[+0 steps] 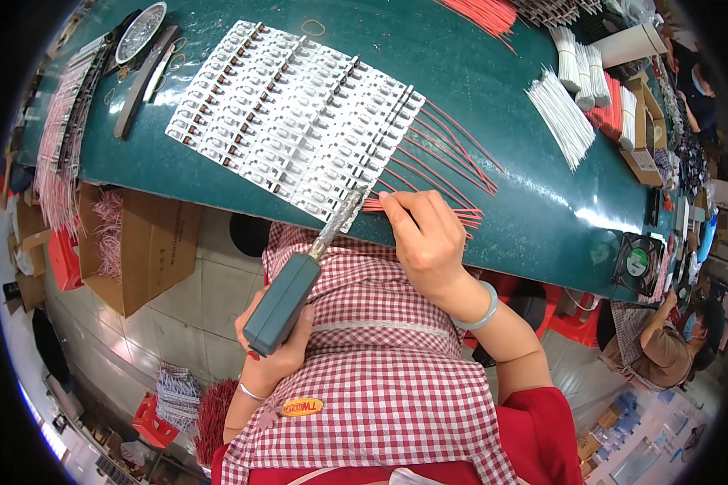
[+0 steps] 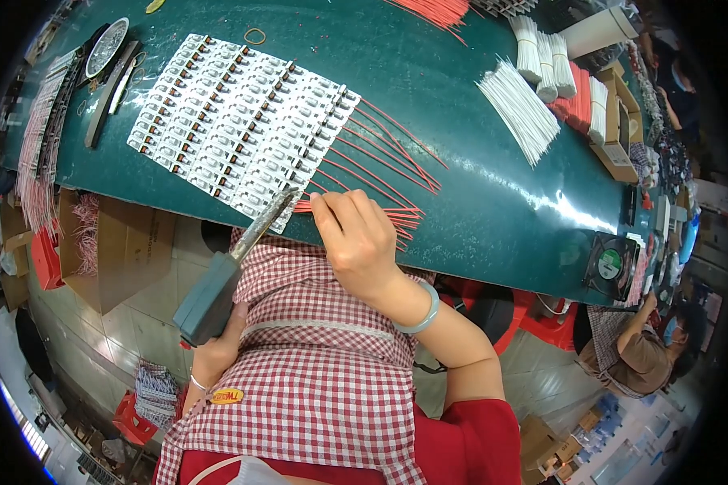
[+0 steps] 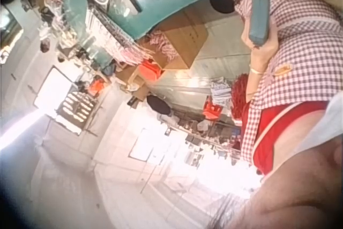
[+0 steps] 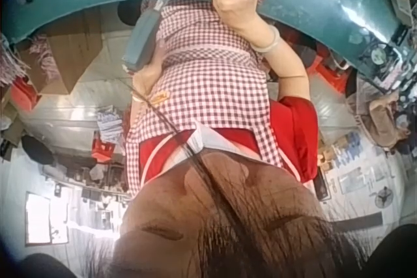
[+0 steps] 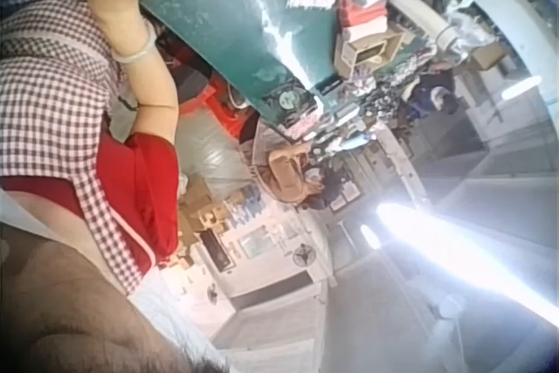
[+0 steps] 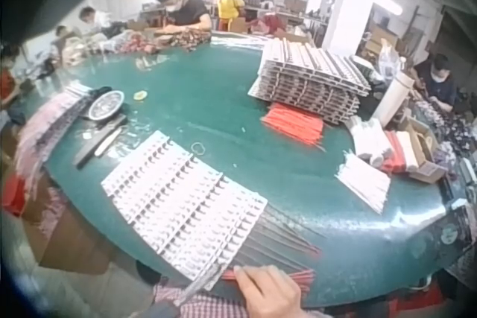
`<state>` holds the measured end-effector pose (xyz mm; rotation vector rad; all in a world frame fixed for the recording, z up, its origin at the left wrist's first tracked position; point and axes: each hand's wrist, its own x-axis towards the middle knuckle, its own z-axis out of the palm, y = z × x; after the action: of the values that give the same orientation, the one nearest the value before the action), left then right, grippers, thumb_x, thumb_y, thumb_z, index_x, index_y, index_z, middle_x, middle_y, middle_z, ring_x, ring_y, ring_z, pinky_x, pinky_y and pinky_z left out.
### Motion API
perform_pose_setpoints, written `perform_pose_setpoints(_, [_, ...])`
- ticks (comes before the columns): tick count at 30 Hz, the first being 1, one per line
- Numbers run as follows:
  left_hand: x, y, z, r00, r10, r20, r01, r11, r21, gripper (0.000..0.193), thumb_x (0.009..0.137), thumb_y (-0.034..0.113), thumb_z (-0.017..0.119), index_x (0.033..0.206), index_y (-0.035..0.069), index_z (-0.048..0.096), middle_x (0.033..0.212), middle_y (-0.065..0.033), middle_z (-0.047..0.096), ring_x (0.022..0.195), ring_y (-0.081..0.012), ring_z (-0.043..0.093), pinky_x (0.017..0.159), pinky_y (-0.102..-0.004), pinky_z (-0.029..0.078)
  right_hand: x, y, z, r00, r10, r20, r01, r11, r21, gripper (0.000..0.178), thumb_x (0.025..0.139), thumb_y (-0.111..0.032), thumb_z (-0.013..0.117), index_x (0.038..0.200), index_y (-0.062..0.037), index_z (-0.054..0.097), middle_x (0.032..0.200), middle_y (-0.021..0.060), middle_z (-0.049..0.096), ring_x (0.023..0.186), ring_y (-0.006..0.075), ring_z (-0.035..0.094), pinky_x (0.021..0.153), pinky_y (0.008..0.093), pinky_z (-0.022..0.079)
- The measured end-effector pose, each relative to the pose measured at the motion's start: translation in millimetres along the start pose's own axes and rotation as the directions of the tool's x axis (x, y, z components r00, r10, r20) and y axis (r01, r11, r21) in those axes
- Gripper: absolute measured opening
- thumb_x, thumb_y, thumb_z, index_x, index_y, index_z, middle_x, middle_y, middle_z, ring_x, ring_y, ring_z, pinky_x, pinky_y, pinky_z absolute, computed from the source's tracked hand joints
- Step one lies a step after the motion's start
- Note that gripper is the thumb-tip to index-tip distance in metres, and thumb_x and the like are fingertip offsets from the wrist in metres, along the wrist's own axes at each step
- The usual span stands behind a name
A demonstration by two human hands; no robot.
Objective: The person solders wires onto an electronic component board using a handheld soldering tool, places the completed board onto a stack, and attaches wires to a new board.
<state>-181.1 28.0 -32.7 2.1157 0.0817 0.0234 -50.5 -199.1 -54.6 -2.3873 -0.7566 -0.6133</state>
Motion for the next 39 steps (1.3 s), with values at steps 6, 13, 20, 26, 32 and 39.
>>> perform_pose_setpoints(6, [-4, -7, 2, 0.996, 0.033, -0.083, -0.038, 0.997, -0.061, 0.024, 0.080, 0.003, 0.076, 0.102, -0.005, 0.070, 0.090, -0.0164, 0.069, 0.070, -0.0250, 0.069, 0.061, -0.0315, 0.054, -1, -1, 0, 1.000, 0.006, 0.000, -0.006, 1.000, -0.006, 0.029, 0.070, 0.007, 0.071, 0.099, 0.0036, 0.070, 0.088, 0.0104, 0.065, 0.073, 0.0243, 0.061, 0.059, 0.0340, 0.050])
perform_pose_setpoints(13, [-7, -11, 1, 0.991, 0.086, -0.104, -0.091, 0.995, -0.047, 0.024, 0.080, 0.003, 0.076, 0.102, -0.005, 0.070, 0.091, -0.0171, 0.069, 0.069, -0.0247, 0.069, 0.059, -0.0321, 0.053, -4, -5, 0, 0.999, 0.009, -0.054, -0.006, 0.999, 0.047, 0.030, 0.071, 0.008, 0.071, 0.100, 0.0033, 0.070, 0.088, 0.0101, 0.066, 0.073, 0.0246, 0.061, 0.059, 0.0340, 0.050])
perform_pose_setpoints(20, [-14, -10, -4, 0.999, 0.005, -0.047, -0.006, 1.000, -0.023, 0.026, 0.079, 0.003, 0.077, 0.102, -0.006, 0.070, 0.097, -0.0197, 0.070, 0.077, -0.0278, 0.072, 0.066, -0.0325, 0.056, -7, -9, 1, 0.999, -0.003, -0.032, 0.005, 0.998, 0.070, 0.034, 0.069, 0.008, 0.070, 0.102, 0.0028, 0.071, 0.087, 0.0105, 0.066, 0.071, 0.0241, 0.061, 0.058, 0.0333, 0.049])
perform_pose_setpoints(26, [-15, -11, -3, 0.999, 0.034, -0.018, -0.034, 0.999, -0.004, 0.026, 0.076, 0.000, 0.075, 0.101, -0.007, 0.070, 0.100, -0.0200, 0.071, 0.080, -0.0289, 0.072, 0.071, -0.0326, 0.057, -7, -10, 1, 1.000, 0.003, -0.011, -0.002, 0.998, 0.057, 0.035, 0.067, 0.008, 0.069, 0.102, 0.0028, 0.071, 0.088, 0.0105, 0.066, 0.071, 0.0241, 0.060, 0.059, 0.0337, 0.050])
perform_pose_setpoints(32, [-12, -6, -2, 1.000, -0.017, 0.001, 0.017, 0.999, -0.042, 0.025, 0.075, -0.002, 0.075, 0.099, -0.007, 0.069, 0.097, -0.0179, 0.070, 0.077, -0.0274, 0.071, 0.069, -0.0319, 0.056, -8, -11, 0, 1.000, 0.008, 0.006, -0.008, 0.999, 0.032, 0.034, 0.067, 0.008, 0.068, 0.101, 0.0029, 0.071, 0.089, 0.0103, 0.066, 0.072, 0.0239, 0.060, 0.059, 0.0335, 0.049])
perform_pose_setpoints(39, [-15, -8, -6, 1.000, -0.027, 0.004, 0.027, 0.999, -0.020, 0.027, 0.078, 0.002, 0.076, 0.102, -0.007, 0.069, 0.095, -0.0191, 0.070, 0.075, -0.0283, 0.071, 0.067, -0.0324, 0.056, -8, -12, 1, 1.000, 0.004, 0.010, -0.004, 1.000, 0.012, 0.034, 0.068, 0.007, 0.068, 0.101, 0.0035, 0.070, 0.089, 0.0102, 0.066, 0.071, 0.0236, 0.059, 0.058, 0.0335, 0.049])
